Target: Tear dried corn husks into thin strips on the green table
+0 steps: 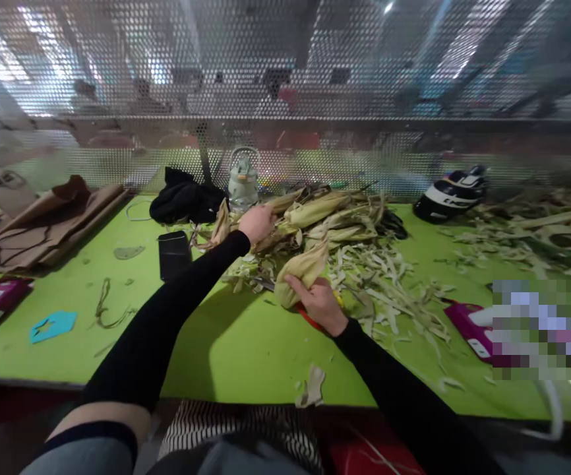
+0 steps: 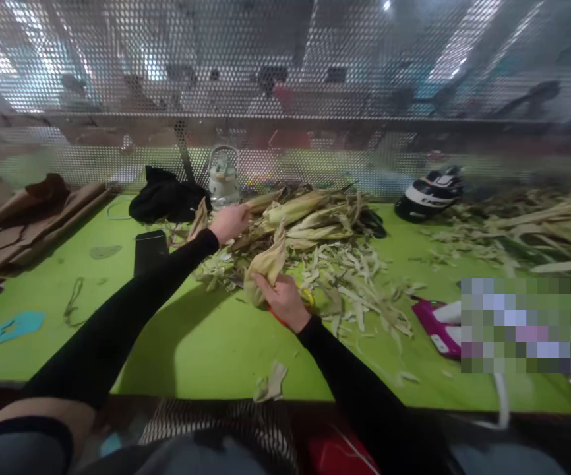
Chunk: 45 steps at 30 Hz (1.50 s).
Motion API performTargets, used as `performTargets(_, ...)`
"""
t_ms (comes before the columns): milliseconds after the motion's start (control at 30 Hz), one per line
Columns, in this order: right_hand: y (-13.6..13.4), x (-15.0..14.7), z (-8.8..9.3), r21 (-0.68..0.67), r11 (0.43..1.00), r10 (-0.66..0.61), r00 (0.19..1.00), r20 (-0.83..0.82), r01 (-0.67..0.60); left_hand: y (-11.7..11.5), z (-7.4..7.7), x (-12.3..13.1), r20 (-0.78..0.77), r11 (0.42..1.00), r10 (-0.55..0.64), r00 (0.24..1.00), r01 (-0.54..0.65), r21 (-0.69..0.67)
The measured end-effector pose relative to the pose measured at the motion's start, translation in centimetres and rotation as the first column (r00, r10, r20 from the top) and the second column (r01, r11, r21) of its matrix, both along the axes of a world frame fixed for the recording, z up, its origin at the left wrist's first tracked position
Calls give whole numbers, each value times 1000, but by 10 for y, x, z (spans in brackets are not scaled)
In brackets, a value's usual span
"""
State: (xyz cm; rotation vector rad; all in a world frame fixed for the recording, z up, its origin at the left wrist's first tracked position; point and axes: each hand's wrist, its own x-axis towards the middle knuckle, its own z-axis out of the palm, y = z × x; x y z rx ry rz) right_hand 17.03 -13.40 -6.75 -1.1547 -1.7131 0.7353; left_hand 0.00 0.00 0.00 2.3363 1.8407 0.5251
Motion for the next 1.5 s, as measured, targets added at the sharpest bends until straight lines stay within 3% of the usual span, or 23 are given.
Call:
performTargets(133,2,-2,0,-52,998,-35,999,-20,34,-28,12,-68,-40,980,180,983,-175,98)
performTargets(233,3,-6,0,-76,996,-41,999,-26,39,-45,-2,-102,-117,952,296,948,-303,-43)
performTargets(367,3,-10,1,-101,994,-30,999,-17,28,-50,-24,-116,-85,965,235,968,-243,-97)
performTargets(500,3,-9,1,-114,993,-37,999,-17,35,-44,-13,-121,14,960,280,960,-279,-10)
performTargets(567,4,-9,-1,-118,992,-42,999,-25,39,-39,-2,-118,83,959,274,958,-279,58)
performTargets(667,6,-9,-4,-128,992,-28,999,-35,24,-27,2,-92,247,953,129,960,-189,239)
performTargets(800,5,-10,-5,-138,990,-10,999,-44,4,-7,-18,-32,222,976,-151,963,110,189)
performTargets(900,3,-9,-4,-148,989,-16,998,-58,7,2,-28,-5,225,960,-268,937,240,145)
performTargets(1000,3,-8,-1,-181,983,-28,994,-101,9,-5,-23,-8,267,954,-293,918,261,150)
performTargets(1133,6,-8,2,-252,967,-26,980,-198,-25,-44,-12,-30,355,945,-320,878,322,54)
performTargets(1200,7,-10,3,-283,957,-8,971,-239,-62,-71,-15,-37,427,907,-354,832,417,-61)
performTargets(1267,7,-14,5,-305,948,8,962,-271,-94,-94,-23,-40,700,800,-187,689,520,-298)
performTargets(1300,6,-16,6,-311,945,11,958,-288,-104,-103,-28,-40,798,761,-75,598,551,-342)
performTargets(1333,5,-18,8,-314,943,10,952,-305,-110,-110,-32,-40,866,757,23,500,556,-342)
performTargets(1500,7,-27,19,-318,941,4,941,-339,-118,-122,-43,-48,935,796,163,314,518,-313)
